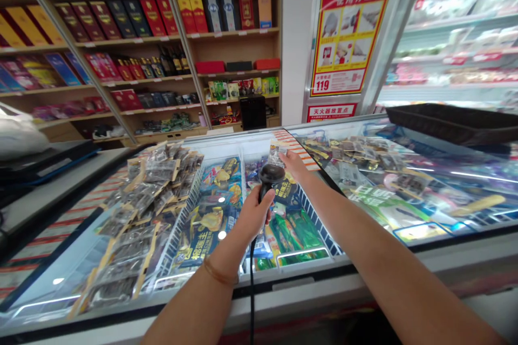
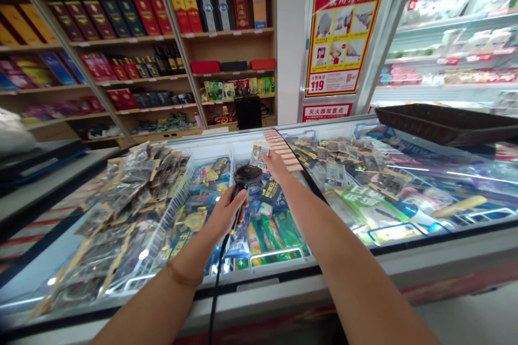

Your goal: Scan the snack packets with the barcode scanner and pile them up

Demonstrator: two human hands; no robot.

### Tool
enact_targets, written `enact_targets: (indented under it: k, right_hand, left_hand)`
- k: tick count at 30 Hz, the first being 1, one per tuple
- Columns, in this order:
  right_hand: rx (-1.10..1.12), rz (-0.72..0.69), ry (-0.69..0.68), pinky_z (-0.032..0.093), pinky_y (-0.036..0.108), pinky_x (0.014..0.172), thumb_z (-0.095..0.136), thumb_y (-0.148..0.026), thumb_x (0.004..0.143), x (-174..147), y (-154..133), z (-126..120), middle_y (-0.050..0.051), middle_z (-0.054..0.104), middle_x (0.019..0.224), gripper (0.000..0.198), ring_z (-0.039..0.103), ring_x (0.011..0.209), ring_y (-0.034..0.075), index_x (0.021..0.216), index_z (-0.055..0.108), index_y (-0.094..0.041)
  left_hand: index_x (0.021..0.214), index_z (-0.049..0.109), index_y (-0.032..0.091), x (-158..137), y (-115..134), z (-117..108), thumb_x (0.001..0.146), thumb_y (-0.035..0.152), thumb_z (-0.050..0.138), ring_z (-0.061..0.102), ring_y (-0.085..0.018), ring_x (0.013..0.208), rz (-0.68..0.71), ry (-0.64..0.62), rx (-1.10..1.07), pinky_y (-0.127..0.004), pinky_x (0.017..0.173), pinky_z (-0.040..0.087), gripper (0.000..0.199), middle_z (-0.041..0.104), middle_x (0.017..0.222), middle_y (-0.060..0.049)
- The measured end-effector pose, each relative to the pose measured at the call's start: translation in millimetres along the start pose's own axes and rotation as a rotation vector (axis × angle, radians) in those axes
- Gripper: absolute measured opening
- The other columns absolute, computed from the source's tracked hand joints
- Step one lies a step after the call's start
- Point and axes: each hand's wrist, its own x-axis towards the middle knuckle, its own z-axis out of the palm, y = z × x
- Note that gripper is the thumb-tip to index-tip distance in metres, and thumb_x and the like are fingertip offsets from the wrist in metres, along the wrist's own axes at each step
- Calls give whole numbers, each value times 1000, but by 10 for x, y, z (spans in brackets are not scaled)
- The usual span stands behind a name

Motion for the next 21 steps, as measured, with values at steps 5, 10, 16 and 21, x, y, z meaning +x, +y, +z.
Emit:
enact_targets:
  k: [5, 10, 16, 21]
  right_hand:
    - [-154, 20, 82, 51, 28, 55, 57, -52, 93, -13, -29, 41, 5, 70, 82, 35, 63, 61, 18, 106, 62, -21]
    - [-189, 29, 60, 48, 25, 48, 62, -42, 91, -63, -54, 66, -1, 68, 77, 31, 59, 50, 14, 114, 60, -22]
    - [-144, 106, -41, 48, 24, 50, 72, -26, 82, -145, -241, 208, -2, 69, 70, 32, 62, 52, 14, 112, 64, -18]
    - [46, 102, -246, 47, 24, 51, 86, -29, 68, -330, -591, 777, -3, 67, 63, 36, 54, 48, 10, 99, 72, -15]
  left_hand:
    - [85, 48, 22, -20, 130, 78, 67, 78, 70, 45, -7, 35, -33, 165, -151, -23, 35, 33, 62, 55, 65, 6]
    - [87, 49, 22, -205, 391, -72, 70, 73, 72, 47, -6, 36, 8, 253, -239, -22, 35, 35, 58, 58, 69, 6]
    - [86, 50, 22, -627, 748, -646, 72, 68, 73, 49, -7, 39, 81, 439, -248, -21, 36, 36, 53, 59, 71, 5]
    - [88, 51, 21, -999, 985, -1265, 72, 64, 76, 51, -7, 42, 181, 689, -265, -20, 37, 38, 52, 59, 70, 5]
